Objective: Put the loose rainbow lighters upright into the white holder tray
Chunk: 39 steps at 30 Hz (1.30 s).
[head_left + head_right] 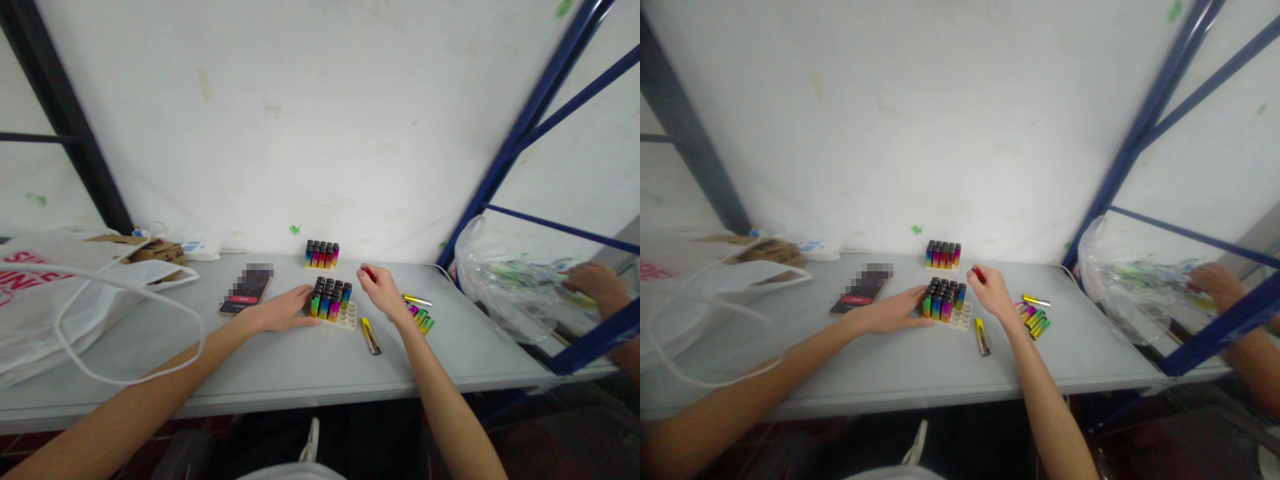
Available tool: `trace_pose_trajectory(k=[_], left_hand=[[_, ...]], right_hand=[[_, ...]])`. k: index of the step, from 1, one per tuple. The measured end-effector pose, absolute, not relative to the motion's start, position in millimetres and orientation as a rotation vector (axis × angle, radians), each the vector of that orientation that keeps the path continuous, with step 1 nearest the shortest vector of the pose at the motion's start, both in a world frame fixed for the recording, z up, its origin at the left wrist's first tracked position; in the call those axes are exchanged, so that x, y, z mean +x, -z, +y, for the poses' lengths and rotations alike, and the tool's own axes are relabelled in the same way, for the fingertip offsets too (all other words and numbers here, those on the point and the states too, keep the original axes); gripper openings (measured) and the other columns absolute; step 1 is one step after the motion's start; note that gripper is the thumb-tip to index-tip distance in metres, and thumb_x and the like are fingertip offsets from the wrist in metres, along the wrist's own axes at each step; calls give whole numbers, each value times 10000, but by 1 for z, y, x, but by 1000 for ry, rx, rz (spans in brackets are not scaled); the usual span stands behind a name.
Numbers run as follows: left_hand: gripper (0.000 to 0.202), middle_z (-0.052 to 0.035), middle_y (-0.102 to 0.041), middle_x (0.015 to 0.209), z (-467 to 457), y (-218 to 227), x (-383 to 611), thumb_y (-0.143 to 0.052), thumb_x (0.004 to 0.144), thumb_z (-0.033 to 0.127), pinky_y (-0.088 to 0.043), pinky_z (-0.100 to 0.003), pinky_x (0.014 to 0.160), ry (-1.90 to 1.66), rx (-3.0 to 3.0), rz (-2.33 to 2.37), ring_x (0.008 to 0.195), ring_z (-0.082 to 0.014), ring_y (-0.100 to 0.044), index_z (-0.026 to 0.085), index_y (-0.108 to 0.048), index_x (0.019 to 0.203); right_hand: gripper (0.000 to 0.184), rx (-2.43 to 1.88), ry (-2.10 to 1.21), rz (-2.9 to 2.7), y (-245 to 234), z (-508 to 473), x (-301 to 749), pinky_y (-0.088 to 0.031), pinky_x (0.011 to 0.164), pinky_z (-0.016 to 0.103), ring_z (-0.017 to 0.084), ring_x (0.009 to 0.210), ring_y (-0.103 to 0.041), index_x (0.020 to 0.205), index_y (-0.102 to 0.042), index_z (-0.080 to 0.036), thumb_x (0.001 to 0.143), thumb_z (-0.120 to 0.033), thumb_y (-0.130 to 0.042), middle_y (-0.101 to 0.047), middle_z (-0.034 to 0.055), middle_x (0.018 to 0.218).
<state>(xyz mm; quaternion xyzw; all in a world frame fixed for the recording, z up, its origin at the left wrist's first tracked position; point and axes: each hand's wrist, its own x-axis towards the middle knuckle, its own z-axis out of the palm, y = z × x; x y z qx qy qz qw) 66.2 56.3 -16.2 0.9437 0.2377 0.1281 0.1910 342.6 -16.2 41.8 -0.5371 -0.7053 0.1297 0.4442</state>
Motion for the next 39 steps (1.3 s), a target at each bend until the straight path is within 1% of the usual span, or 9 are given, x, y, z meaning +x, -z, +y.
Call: trace_pose_trajectory(k=[4, 8, 10, 13, 16, 19, 22, 26, 39], left_hand=[[866, -194, -468, 1664, 56, 17, 66, -607, 1009, 709, -331, -449, 1315, -375, 2655, 667, 1559, -358, -441, 151, -389, 1633], [861, -200, -471, 1658, 55, 15, 66, -612, 1007, 698, -328, -438, 1317, -362, 2648, 672, 1558, -356, -445, 136, -400, 1624], [851, -196, -483, 1649, 55, 14, 67, -619, 1004, 693, -335, -432, 1314, -363, 2647, 674, 1552, -357, -455, 138, -414, 1616], [843, -194, -502, 1634, 56, 15, 67, -628, 999, 691, -350, -427, 1303, -378, 2650, 672, 1539, -359, -472, 139, -431, 1605], [825, -192, -510, 1629, 57, 17, 66, -623, 1002, 695, -364, -436, 1292, -385, 2655, 655, 1528, -360, -482, 150, -442, 1595], [838, -190, -492, 1646, 57, 17, 65, -615, 1004, 704, -354, -440, 1295, -366, 2645, 671, 1534, -362, -471, 153, -425, 1606], [857, -187, -476, 1657, 57, 18, 65, -611, 1004, 712, -339, -441, 1302, -366, 2649, 678, 1537, -358, -466, 157, -401, 1623], [811, -180, -487, 1648, 57, 17, 65, -609, 1011, 699, -347, -434, 1297, -379, 2654, 657, 1531, -353, -471, 166, -438, 1599], [834, -206, -469, 1658, 55, 16, 66, -632, 1007, 672, -336, -466, 1309, -369, 2640, 675, 1543, -370, -456, 139, -414, 1610]], right_hand=[[411, -1299, -325, -1800, -50, -24, 343, -354, 635, 287, 152, 655, -450, 806, -499, -235, 1025, -583, -504, -483, -39, 683], [332, -1250, -420, -1949, -63, -35, 350, -427, 689, 289, 166, 705, -545, 995, -568, -233, 1105, -524, -453, -590, -23, 761], [326, -1238, -391, -2049, -70, -41, 354, -469, 750, 304, 182, 775, -599, 1003, -613, -222, 1111, -493, -467, -648, 10, 827], [307, -1237, -282, -2166, -77, -46, 360, -504, 856, 333, 210, 903, -652, 1005, -714, -205, 1079, -461, -562, -715, 72, 984], [289, -1307, -286, -2222, -78, -46, 363, -509, 818, 329, 206, 841, -666, 1000, -775, -197, 1051, -437, -623, -749, 72, 949], [267, -1377, -395, -2240, -74, -43, 361, -498, 737, 304, 196, 761, -680, 989, -791, -195, 1032, -422, -655, -779, 45, 850], [194, -1418, -480, -2201, -68, -39, 358, -508, 718, 290, 201, 756, -721, 998, -783, -199, 992, -380, -714, -801, 35, 824], [84, -1507, -472, -2148, -63, -35, 355, -515, 694, 285, 204, 733, -744, 936, -747, -196, 946, -278, -759, -807, 38, 792], [122, -1471, -544, -2152, -62, -37, 350, -518, 678, 292, 207, 728, -745, 873, -733, -201, 937, -300, -765, -813, 40, 792]])
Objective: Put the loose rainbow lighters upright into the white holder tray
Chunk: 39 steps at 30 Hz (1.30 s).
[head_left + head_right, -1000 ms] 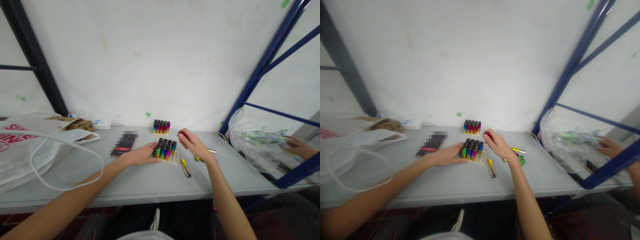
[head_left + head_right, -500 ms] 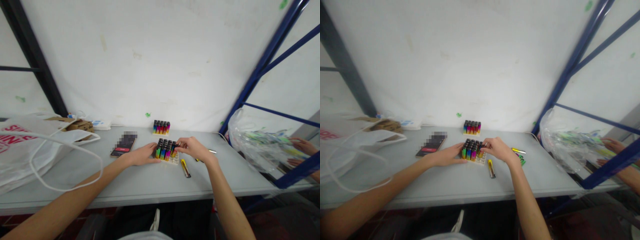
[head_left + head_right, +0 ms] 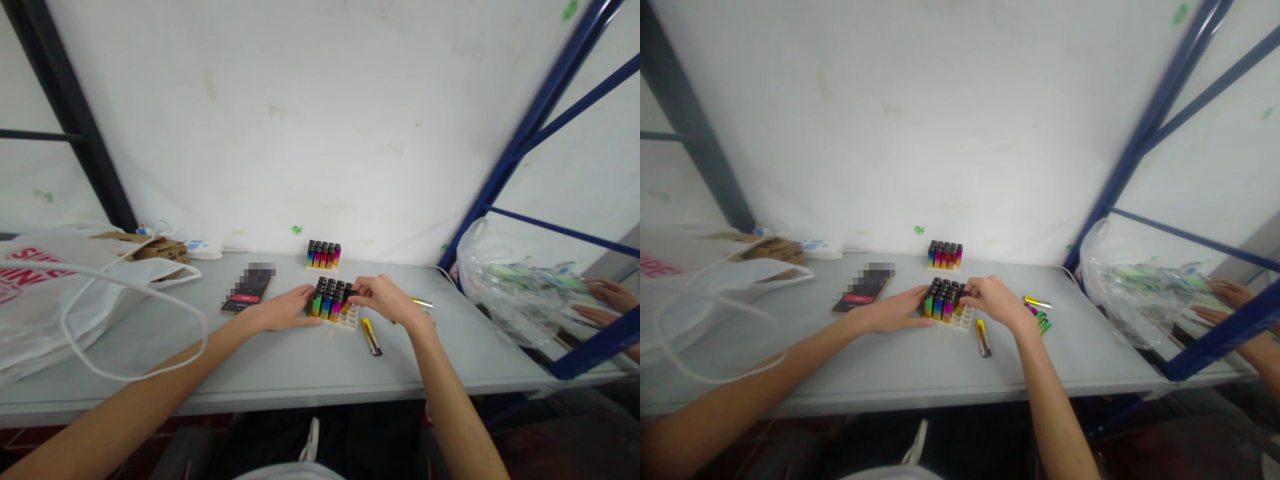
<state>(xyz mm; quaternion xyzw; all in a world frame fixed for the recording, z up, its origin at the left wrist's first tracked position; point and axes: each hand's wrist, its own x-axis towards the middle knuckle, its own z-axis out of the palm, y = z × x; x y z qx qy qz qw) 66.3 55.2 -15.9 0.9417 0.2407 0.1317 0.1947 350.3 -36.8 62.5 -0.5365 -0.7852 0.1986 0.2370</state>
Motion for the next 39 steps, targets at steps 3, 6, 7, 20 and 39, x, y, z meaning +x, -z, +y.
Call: trace_pose_trajectory(k=[3, 6, 7, 20, 39], left_hand=[[834, -192, -482, 1652, 56, 16, 66, -636, 1002, 685, -345, -455, 1304, -373, 2642, 670, 1539, -366, -464, 158, -419, 1612], [842, -194, -488, 1648, 56, 17, 66, -630, 997, 701, -344, -452, 1305, -370, 2638, 679, 1539, -370, -464, 152, -431, 1604], [845, -193, -488, 1648, 57, 17, 66, -629, 995, 706, -344, -454, 1305, -374, 2637, 680, 1537, -371, -466, 154, -433, 1603], [834, -185, -480, 1655, 56, 17, 66, -613, 1005, 705, -323, -425, 1308, -362, 2656, 684, 1548, -355, -451, 158, -423, 1605], [813, -196, -494, 1635, 54, 12, 67, -633, 993, 671, -338, -442, 1312, -343, 2615, 681, 1540, -371, -463, 138, -453, 1581]], right_hand=[[217, -1466, -601, -2179, -64, -36, 348, -509, 657, 296, 212, 699, -735, 815, -742, -206, 937, -384, -768, -805, 45, 760], [360, -1608, -439, -2162, -63, -37, 350, -473, 615, 307, 204, 610, -680, 701, -723, -208, 922, -485, -789, -771, 63, 683], [383, -1667, -391, -2161, -63, -38, 351, -460, 602, 309, 200, 585, -660, 672, -718, -208, 903, -500, -809, -759, 67, 660], [206, -2173, -522, -2377, -42, -40, 364, -395, 529, 291, 215, 596, -676, 626, -742, -199, 709, -326, -882, -746, 74, 667], [401, -1295, -590, -1778, -64, -32, 384, -500, 703, 320, 177, 722, -646, 939, -716, -188, 795, -537, -851, -739, 43, 893]])
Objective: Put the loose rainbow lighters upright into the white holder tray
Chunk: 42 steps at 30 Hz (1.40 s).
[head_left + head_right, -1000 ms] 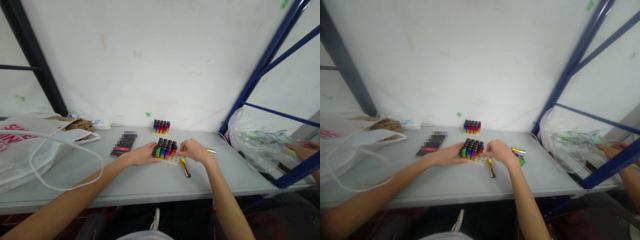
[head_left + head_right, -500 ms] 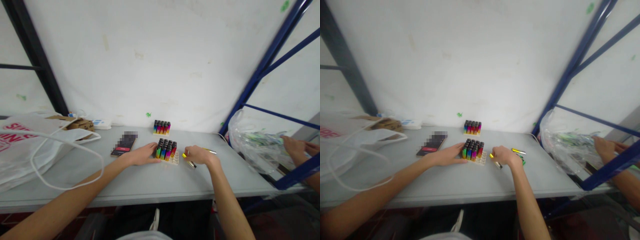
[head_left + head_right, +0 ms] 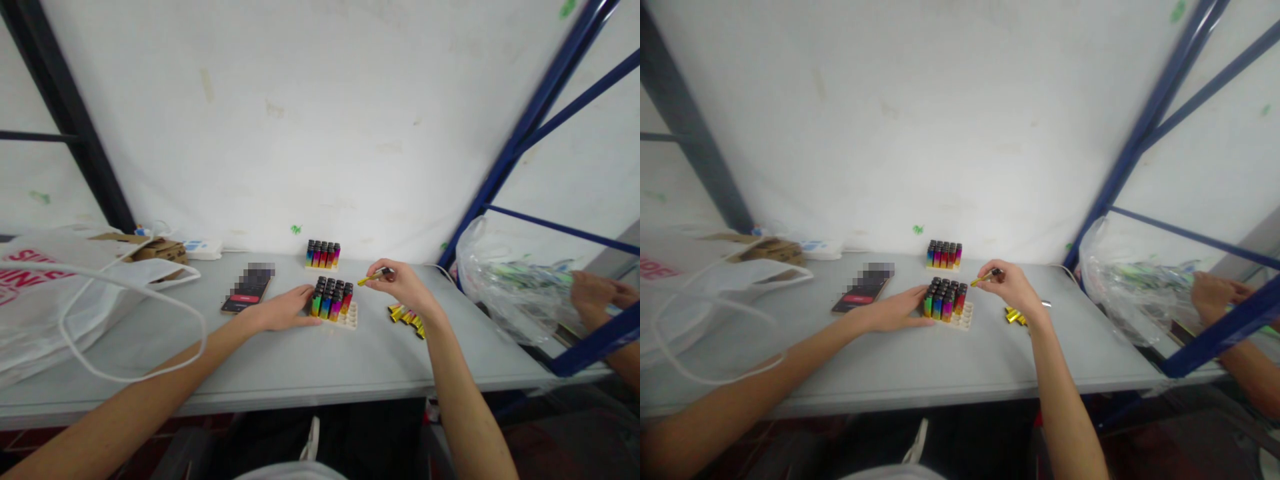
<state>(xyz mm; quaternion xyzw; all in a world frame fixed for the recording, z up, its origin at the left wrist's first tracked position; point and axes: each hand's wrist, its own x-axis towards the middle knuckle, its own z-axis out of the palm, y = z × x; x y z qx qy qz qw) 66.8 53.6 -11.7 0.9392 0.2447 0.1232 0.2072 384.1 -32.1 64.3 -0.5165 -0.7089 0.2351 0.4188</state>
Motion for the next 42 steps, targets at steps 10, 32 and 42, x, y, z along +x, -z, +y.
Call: trace_pose_trajectory(k=[10, 32, 42], left_hand=[[807, -179, -498, 1638, 56, 15, 66, -621, 1007, 689, -346, -431, 1303, -376, 2647, 647, 1532, -359, -472, 164, -446, 1595], [838, -196, -462, 1668, 57, 17, 66, -614, 1017, 689, -322, -425, 1312, -349, 2658, 678, 1558, -350, -440, 140, -410, 1617], [840, -197, -488, 1645, 56, 17, 67, -622, 1006, 689, -345, -434, 1303, -362, 2652, 679, 1540, -357, -463, 140, -421, 1610]], right_hand=[[471, -1159, -752, -1687, -74, -39, 366, -516, 723, 329, 208, 816, -679, 1029, -680, -192, 801, -559, -867, -762, 75, 931], [506, -1392, -222, -1928, -55, -28, 343, -204, 577, 301, 106, 575, -247, 613, -301, -246, 959, -547, -514, -250, -61, 568], [418, -1386, -75, -1911, -45, -20, 342, -210, 587, 305, 107, 553, -278, 630, -331, -244, 954, -460, -481, -302, -67, 544]])
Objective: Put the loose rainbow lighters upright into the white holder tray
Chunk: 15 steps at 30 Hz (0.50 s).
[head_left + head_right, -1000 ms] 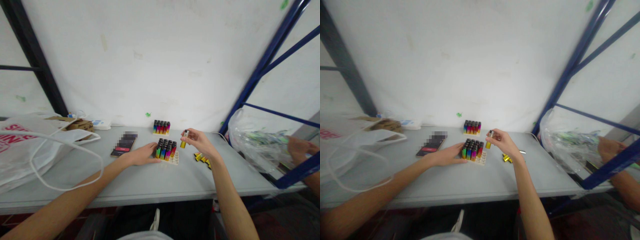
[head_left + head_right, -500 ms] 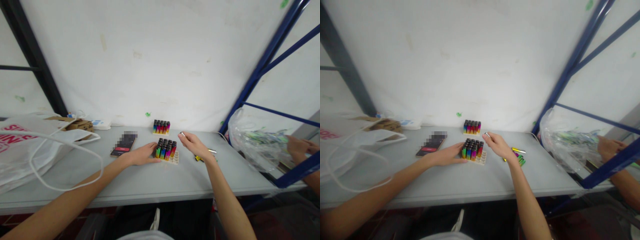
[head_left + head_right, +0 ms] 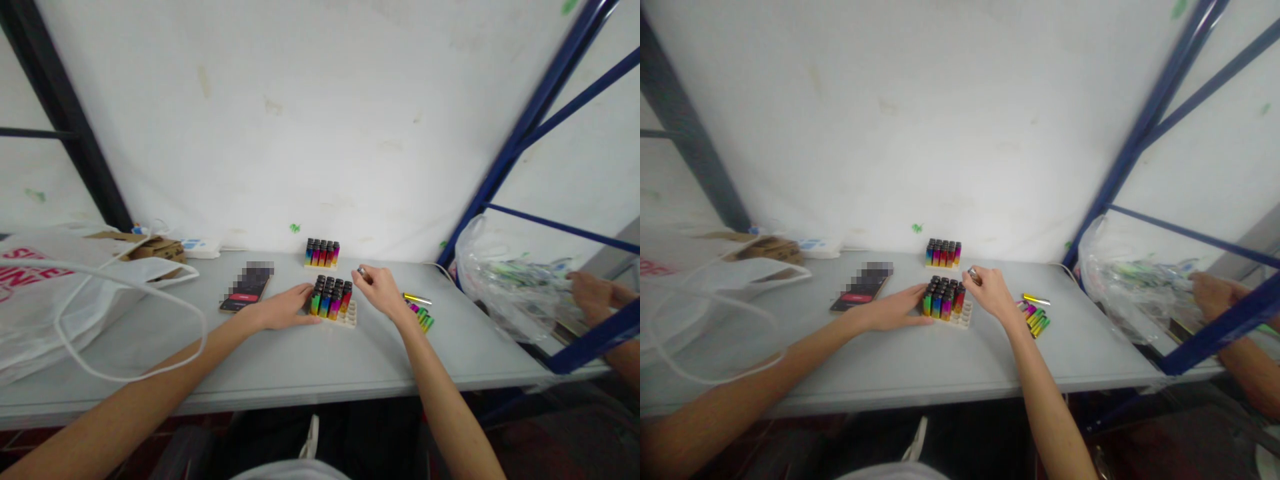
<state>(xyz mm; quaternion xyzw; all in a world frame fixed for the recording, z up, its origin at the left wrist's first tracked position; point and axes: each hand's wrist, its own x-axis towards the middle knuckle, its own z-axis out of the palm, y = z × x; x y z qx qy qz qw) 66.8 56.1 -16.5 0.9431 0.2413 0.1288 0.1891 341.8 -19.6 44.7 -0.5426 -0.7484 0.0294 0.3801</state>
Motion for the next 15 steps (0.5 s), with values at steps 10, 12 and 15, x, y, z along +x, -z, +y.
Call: trace_pose_trajectory(k=[10, 12, 15], left_hand=[[837, -208, -487, 1642, 56, 16, 67, -644, 1000, 666, -333, -429, 1312, -358, 2636, 685, 1546, -359, -456, 119, -434, 1598], [826, -194, -489, 1646, 56, 16, 67, -644, 1001, 667, -339, -430, 1309, -370, 2636, 675, 1544, -356, -460, 140, -434, 1602], [818, -187, -487, 1651, 56, 17, 67, -634, 1006, 674, -345, -439, 1305, -378, 2645, 660, 1542, -358, -462, 154, -430, 1605]], right_hand=[[349, -1401, -64, -1948, -43, -19, 343, -218, 598, 307, 111, 551, -303, 660, -348, -244, 952, -382, -481, -319, -73, 548], [388, -1422, -99, -1985, -48, -22, 343, -234, 608, 306, 120, 561, -324, 683, -383, -241, 1002, -439, -483, -339, -73, 556], [385, -1423, -213, -2096, -59, -32, 345, -303, 642, 294, 141, 613, -437, 797, -495, -231, 1062, -510, -483, -482, -56, 631]])
